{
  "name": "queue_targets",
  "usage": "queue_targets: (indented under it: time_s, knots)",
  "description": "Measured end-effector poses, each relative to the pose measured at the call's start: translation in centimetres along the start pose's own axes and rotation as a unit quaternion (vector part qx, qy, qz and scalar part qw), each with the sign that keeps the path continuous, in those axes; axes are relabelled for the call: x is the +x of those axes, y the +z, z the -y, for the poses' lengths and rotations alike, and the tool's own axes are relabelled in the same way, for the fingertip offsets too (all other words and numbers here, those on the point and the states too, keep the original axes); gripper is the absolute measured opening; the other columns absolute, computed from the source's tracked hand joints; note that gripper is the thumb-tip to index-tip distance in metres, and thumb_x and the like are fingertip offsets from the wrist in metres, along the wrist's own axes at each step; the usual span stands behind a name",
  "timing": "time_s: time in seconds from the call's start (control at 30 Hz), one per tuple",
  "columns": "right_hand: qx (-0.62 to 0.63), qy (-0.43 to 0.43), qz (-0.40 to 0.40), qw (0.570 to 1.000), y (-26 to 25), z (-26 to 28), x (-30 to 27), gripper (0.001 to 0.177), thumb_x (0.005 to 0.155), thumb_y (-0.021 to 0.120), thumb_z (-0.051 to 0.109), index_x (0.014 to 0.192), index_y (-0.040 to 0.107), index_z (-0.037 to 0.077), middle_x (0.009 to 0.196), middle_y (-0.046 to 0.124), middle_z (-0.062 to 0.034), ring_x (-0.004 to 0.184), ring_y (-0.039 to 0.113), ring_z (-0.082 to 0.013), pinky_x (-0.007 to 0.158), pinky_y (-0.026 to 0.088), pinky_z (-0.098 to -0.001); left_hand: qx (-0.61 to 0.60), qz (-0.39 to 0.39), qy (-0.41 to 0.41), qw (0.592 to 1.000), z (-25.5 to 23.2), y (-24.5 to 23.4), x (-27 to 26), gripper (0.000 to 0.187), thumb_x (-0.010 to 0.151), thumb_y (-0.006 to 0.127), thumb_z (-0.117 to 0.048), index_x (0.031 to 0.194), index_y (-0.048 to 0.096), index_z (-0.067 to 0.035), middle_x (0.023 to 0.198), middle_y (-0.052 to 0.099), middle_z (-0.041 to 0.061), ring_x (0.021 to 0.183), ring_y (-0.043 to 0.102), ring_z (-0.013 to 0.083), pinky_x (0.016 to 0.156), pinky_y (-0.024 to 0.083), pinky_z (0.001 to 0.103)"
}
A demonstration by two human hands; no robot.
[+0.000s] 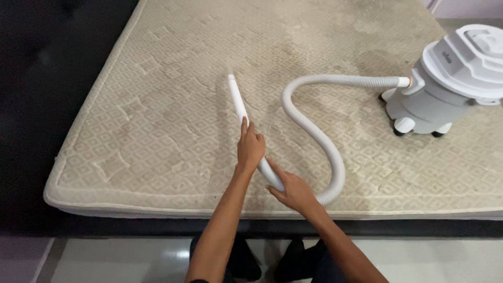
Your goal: The person uses a canister vacuum with a hose and extension wand to clean a mattress and a headboard. They move the nozzle across the mattress surface and then switch to a handheld vacuum to clean the headboard.
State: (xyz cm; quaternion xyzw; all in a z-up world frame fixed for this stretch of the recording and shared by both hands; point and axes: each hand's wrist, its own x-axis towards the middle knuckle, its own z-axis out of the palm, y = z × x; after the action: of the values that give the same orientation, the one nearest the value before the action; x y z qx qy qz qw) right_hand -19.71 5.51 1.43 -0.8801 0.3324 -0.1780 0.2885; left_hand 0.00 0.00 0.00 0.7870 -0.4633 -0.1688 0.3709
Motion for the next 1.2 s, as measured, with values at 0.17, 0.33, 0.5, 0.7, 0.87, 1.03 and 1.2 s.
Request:
queue_targets:
  time_s: [0.17, 0.33, 0.5, 0.7, 0.87, 1.03, 1.2]
  knots:
    - [-0.030, 0.058, 0.075, 0.995, -1.4, 3.1, 1.6, 0.092, 0.085, 0.075, 0.036, 0.162, 0.026, 0.024, 0.099, 0.073, -0.0224, 0.093, 0.070, -0.0413, 0.083, 0.054, -0.0513, -0.005, -0.010, 0.009, 1.000, 1.6, -0.6, 1.1, 0.061, 0.096, 0.047, -0.019, 0.153, 0.040, -0.002, 0.171, 0.020, 0.010, 0.129, 0.057, 0.0384, 0.106, 0.049, 0.046]
    - [-0.015, 0.009, 0.072, 0.997, -3.0, 3.8, 0.5, 0.090, 0.077, 0.076, 0.030, 0.157, 0.036, 0.026, 0.094, 0.074, -0.0217, 0.088, 0.071, -0.0402, 0.081, 0.054, -0.0506, -0.029, -0.013, 0.049, 0.998, 3.2, -1.1, 0.4, 0.064, 0.091, 0.053, -0.019, 0.151, 0.042, 0.000, 0.169, 0.020, 0.015, 0.135, 0.052, 0.0373, 0.108, 0.045, 0.045]
    - [-0.038, 0.004, 0.045, 0.998, -5.0, 4.6, -2.4, 0.089, 0.074, 0.077, 0.027, 0.156, 0.041, 0.028, 0.087, 0.074, -0.0202, 0.081, 0.071, -0.0389, 0.078, 0.055, -0.0497, -0.081, -0.029, 0.088, 0.992, 2.4, -1.7, -2.5, 0.066, 0.091, 0.062, -0.022, 0.150, 0.046, 0.002, 0.167, 0.022, 0.018, 0.144, 0.042, 0.0410, 0.111, 0.041, 0.046]
    - [0.018, -0.004, 0.000, 1.000, -7.9, 4.9, -6.6, 0.083, 0.072, 0.075, 0.024, 0.150, 0.048, 0.026, 0.085, 0.076, -0.0158, 0.077, 0.075, -0.0338, 0.073, 0.057, -0.0457, -0.065, -0.005, 0.030, 0.997, -3.3, -4.0, -6.1, 0.067, 0.087, 0.067, -0.034, 0.141, 0.052, 0.004, 0.164, 0.029, 0.019, 0.126, 0.060, 0.0432, 0.108, 0.047, 0.047]
    - [0.000, -0.091, -0.074, 0.993, -9.0, 4.8, -8.2, 0.074, 0.079, 0.076, 0.027, 0.148, 0.052, 0.024, 0.110, 0.076, -0.0162, 0.087, 0.075, -0.0343, 0.077, 0.058, -0.0436, -0.044, 0.002, 0.004, 0.999, -6.5, -5.4, -8.4, 0.070, 0.088, 0.063, -0.035, 0.146, 0.048, 0.001, 0.163, 0.025, 0.021, 0.116, 0.063, 0.0476, 0.103, 0.049, 0.051]
    - [-0.073, -0.015, -0.018, 0.997, -8.0, 5.1, -7.4, 0.075, 0.081, 0.075, 0.036, 0.151, 0.048, 0.030, 0.105, 0.077, -0.0122, 0.087, 0.074, -0.0343, 0.080, 0.056, -0.0457, -0.009, -0.005, -0.012, 1.000, -5.5, -5.1, -8.0, 0.070, 0.090, 0.063, -0.037, 0.146, 0.046, 0.001, 0.165, 0.023, 0.019, 0.112, 0.064, 0.0461, 0.099, 0.050, 0.052]
    - [-0.083, -0.004, -0.012, 0.996, -5.6, 4.8, -5.2, 0.076, 0.081, 0.074, 0.037, 0.151, 0.047, 0.030, 0.103, 0.077, -0.0133, 0.088, 0.073, -0.0359, 0.078, 0.056, -0.0483, -0.009, -0.028, -0.019, 0.999, -2.3, -4.0, -5.8, 0.066, 0.092, 0.059, -0.032, 0.147, 0.046, 0.000, 0.166, 0.024, 0.017, 0.111, 0.066, 0.0450, 0.098, 0.051, 0.052]
